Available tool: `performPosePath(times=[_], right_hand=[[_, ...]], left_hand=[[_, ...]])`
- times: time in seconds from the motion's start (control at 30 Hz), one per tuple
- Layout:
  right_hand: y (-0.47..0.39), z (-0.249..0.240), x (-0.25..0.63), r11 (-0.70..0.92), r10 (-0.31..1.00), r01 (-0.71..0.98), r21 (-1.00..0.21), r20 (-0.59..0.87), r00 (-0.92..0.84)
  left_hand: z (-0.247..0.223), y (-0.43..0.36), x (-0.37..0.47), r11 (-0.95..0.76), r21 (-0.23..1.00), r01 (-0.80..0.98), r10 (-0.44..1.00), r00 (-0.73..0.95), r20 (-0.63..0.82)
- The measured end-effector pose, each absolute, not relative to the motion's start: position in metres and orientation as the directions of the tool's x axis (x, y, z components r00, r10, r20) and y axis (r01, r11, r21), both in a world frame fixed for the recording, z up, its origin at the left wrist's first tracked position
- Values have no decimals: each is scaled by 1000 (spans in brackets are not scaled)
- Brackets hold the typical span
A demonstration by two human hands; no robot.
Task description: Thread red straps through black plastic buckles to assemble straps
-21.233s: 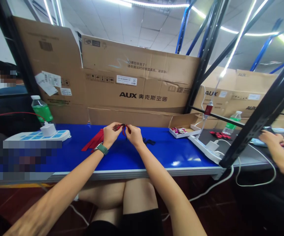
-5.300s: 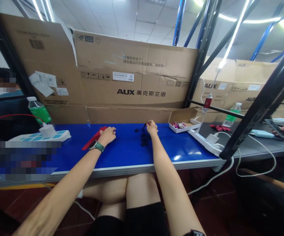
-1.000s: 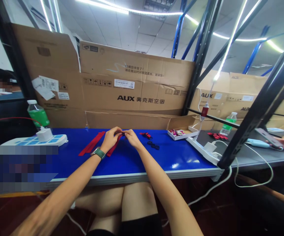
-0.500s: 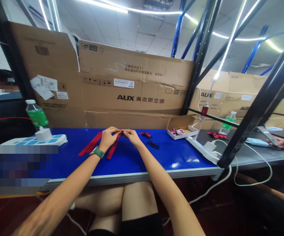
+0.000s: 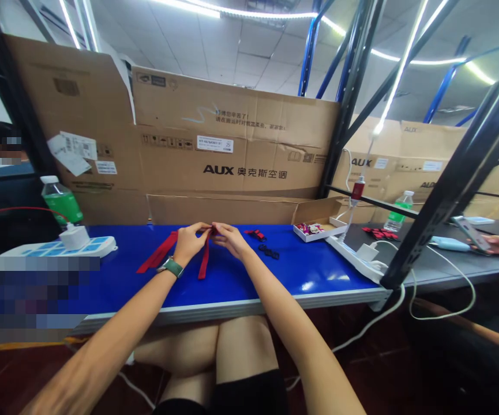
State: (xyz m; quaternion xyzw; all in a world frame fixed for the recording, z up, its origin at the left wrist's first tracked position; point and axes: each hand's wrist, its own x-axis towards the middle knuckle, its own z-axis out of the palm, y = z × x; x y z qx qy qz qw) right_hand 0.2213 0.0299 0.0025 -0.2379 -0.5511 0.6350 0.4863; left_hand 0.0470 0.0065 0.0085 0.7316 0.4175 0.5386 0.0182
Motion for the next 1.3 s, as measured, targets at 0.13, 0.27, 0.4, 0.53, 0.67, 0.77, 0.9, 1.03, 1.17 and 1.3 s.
performPosePath(times=[0.13,0.27,0.4,0.53,0.67,0.77,0.9,1.03,1.17,1.3], right_hand=[[27,5,220,-9,879,-359,-933,164,-448],[23,7,220,-63,849,-385,-921,153,-505],[22,4,214,-39,826,-356,-934,171,-537],[33,2,213,14,866,-308,-951,166,-473],[42,2,218,107,921,-132,-985,149,-361],[42,3,223,356,897,74,-932,319,-306],[38,7,233,690,724,325,-647,613,-318],[35,13,248,764,646,381,-521,611,-457],[40,19,262,742,621,321,-589,423,-660],[49,24,281,655,752,387,-649,511,-417]], left_hand=[[8,10,45,-636,464,616,639,83,765],[6,12,43,-615,461,640,649,78,757],[6,12,45,-634,466,617,655,109,748],[7,14,42,-592,498,633,655,18,756],[8,17,34,-517,529,673,642,-104,760],[7,18,31,-501,533,682,650,-110,752],[5,20,27,-419,517,746,659,-142,738],[4,15,20,-209,517,830,742,-210,637],[5,8,17,-92,471,877,765,-240,597],[8,5,28,-450,369,814,767,141,626]])
